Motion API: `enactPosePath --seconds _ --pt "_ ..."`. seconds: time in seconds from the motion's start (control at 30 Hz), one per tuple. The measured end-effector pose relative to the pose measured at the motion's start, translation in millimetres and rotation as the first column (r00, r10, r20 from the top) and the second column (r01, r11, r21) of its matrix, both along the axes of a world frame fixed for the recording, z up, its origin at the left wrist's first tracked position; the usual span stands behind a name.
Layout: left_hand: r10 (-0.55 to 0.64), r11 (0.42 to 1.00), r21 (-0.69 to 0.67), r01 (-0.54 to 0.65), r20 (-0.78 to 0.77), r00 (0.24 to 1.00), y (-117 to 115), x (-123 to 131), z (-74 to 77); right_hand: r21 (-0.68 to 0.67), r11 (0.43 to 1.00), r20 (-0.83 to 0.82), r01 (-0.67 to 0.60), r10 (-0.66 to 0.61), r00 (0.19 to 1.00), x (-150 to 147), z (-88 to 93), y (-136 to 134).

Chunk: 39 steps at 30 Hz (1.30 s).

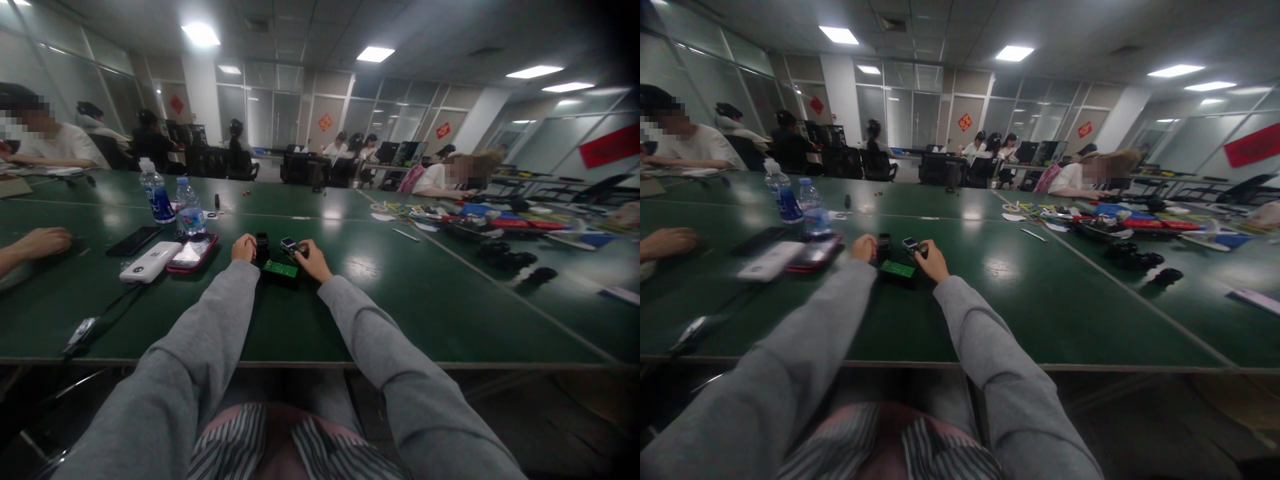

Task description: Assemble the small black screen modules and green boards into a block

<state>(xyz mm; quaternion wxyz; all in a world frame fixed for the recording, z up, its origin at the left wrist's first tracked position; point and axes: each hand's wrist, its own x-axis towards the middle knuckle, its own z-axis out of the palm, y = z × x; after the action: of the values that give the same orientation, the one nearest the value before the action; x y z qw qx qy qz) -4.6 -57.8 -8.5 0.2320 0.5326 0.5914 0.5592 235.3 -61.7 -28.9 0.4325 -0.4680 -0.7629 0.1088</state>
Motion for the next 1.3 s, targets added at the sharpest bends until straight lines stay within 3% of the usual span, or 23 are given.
enactPosePath --seconds 0.2,0.53,0.77,1.07,1.3 --pt "0.002 1.0 -0.018 -0.002 -0.01 1.0 -8.6 2.8 7.7 -0.044 0.998 -0.061 0.036 -0.038 0.997 4.5 -3.5 7.4" --pt "0.015 1.0 -0.017 -0.016 -0.021 1.0 -11.8 3.9 10.4 -0.02 0.997 0.003 -0.068 0.068 0.998 2.1 0.7 -0.4" --pt "0.01 1.0 -0.026 -0.011 -0.024 1.0 -15.7 4.3 13.8 -0.074 0.996 -0.034 0.058 -0.06 0.998 6.1 -0.2 3.9" --pt "0.001 1.0 -0.019 -0.001 -0.017 1.0 -8.3 2.1 7.3 -0.093 0.972 -0.019 0.215 -0.217 0.976 11.2 -7.9 18.2" --pt "-0.009 1.0 -0.025 0.008 -0.011 1.0 -12.6 3.7 11.1 -0.072 0.982 -0.019 0.177 -0.178 0.984 11.8 -10.4 18.9"
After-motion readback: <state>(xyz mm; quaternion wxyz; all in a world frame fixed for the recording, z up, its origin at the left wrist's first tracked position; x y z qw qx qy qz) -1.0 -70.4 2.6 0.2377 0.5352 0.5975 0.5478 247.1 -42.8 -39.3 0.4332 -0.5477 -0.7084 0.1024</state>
